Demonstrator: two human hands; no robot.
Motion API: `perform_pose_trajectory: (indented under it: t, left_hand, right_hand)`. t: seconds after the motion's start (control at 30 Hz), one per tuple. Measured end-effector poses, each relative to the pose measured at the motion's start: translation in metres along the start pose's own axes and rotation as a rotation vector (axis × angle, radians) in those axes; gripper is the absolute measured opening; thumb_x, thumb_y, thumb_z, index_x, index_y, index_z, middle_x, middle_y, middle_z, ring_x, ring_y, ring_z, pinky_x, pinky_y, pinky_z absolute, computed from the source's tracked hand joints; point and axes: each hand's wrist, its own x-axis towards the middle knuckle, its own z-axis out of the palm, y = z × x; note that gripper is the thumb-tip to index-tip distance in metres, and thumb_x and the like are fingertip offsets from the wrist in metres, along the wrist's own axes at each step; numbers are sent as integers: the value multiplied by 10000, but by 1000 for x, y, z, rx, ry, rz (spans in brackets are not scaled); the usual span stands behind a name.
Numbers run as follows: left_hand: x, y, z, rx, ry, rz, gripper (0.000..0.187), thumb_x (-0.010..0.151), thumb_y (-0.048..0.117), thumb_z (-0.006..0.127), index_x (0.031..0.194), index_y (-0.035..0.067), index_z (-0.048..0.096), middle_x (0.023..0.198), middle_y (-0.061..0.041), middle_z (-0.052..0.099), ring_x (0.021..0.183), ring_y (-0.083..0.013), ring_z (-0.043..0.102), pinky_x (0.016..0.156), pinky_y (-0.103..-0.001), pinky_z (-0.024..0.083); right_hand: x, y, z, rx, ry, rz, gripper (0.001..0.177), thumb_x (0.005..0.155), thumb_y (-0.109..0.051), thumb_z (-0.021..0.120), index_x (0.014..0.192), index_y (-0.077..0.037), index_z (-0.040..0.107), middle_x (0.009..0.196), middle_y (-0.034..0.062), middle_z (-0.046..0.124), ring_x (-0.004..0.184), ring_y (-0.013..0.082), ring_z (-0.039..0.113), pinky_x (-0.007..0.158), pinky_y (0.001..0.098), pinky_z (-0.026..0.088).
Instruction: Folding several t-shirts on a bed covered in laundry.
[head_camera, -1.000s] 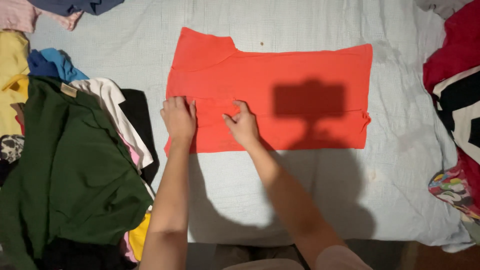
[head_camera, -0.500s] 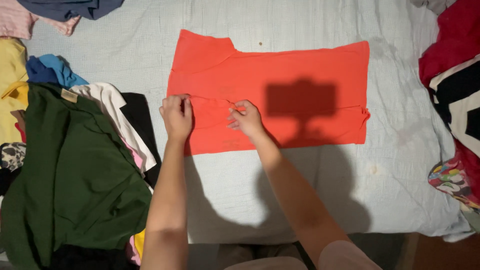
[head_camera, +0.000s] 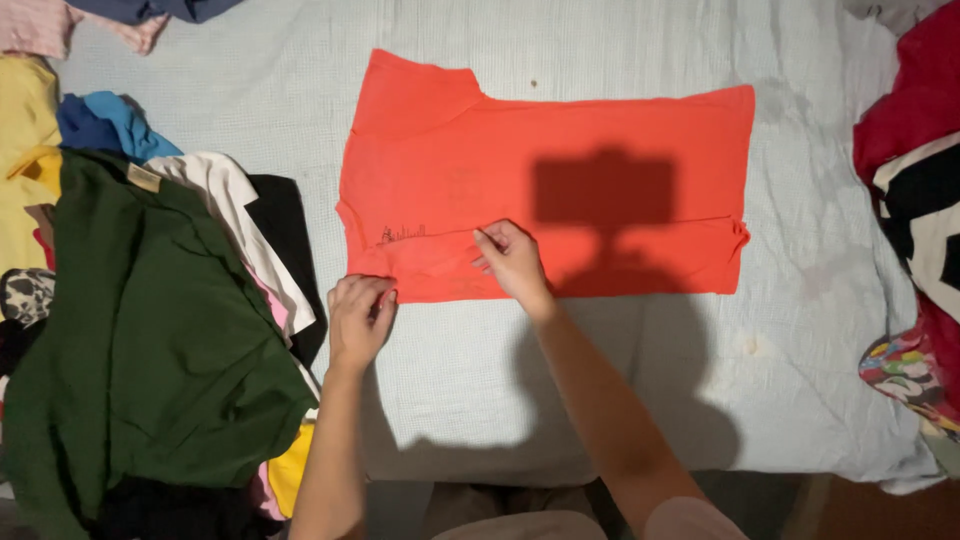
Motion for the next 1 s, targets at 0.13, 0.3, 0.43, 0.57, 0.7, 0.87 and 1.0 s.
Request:
perform_pose_trajectory:
  t: [0.13,0.3,0.43,0.57,0.7,0.87,1.0]
  left_hand:
    - [5,14,12,21,15,-173,246,928,195,729,1130,58,709,1047,-100,720,1054,-312,609,969,-428,433]
    - [27,45,30,95,131,-468,416,938,234,727,1276,5,647,1036,-134,714,1038,-329,632,1003,-453,436]
    - [35,54,40,12,237,-493,424,904,157,744,1269,-24,629,1123,-193,684,1032,-349,633,948,-449,468]
    - [27,32,54,-220,223,-583,344,885,18,735,1227,25,693,1213,-156,679,960,-256,644,844,-352,524]
    - [24,14,49,-329,146,-555,476,853,-27,733,1315,84,699,1362,-102,632,932,-171,627,738,-271,529]
    - [28,28,35,-199,91,-566,545,835,53,776,1367,102,665,1365,-86,631,990,-209,633,798,-300,535]
    - [28,52,29,228,111,-458,622,854,201,819,1430,83,618,1368,-159,581,1181,-355,600,973,-438,502]
  right_hand:
    - [-3,-2,4,-31,26,-30,173,1011,-142,705,988,7,620,848,95,694,665,155,704,554,269,556]
    - [-9,-9,1,-54,-15,-27,147,932,-11,662,1074,-15,621,943,58,639,708,133,720,582,256,571]
    - [-3,8,-5,-18,-45,-35,156,943,-3,659,1094,-10,620,963,75,624,712,148,728,586,258,573]
    - [0,16,-8,24,-65,-20,170,948,-24,671,1108,-18,613,976,71,611,733,157,738,587,262,577]
    - [-2,3,-9,-26,-72,-3,167,949,-57,680,1097,-24,609,994,48,610,720,134,731,567,252,576]
    - [-14,-15,-5,-311,-23,-116,306,904,-102,746,1179,-35,631,1000,96,621,754,215,695,634,338,568]
    - [-55,-70,4,-819,236,-419,498,920,-292,756,1334,-64,599,1177,180,569,1169,361,558,905,509,534]
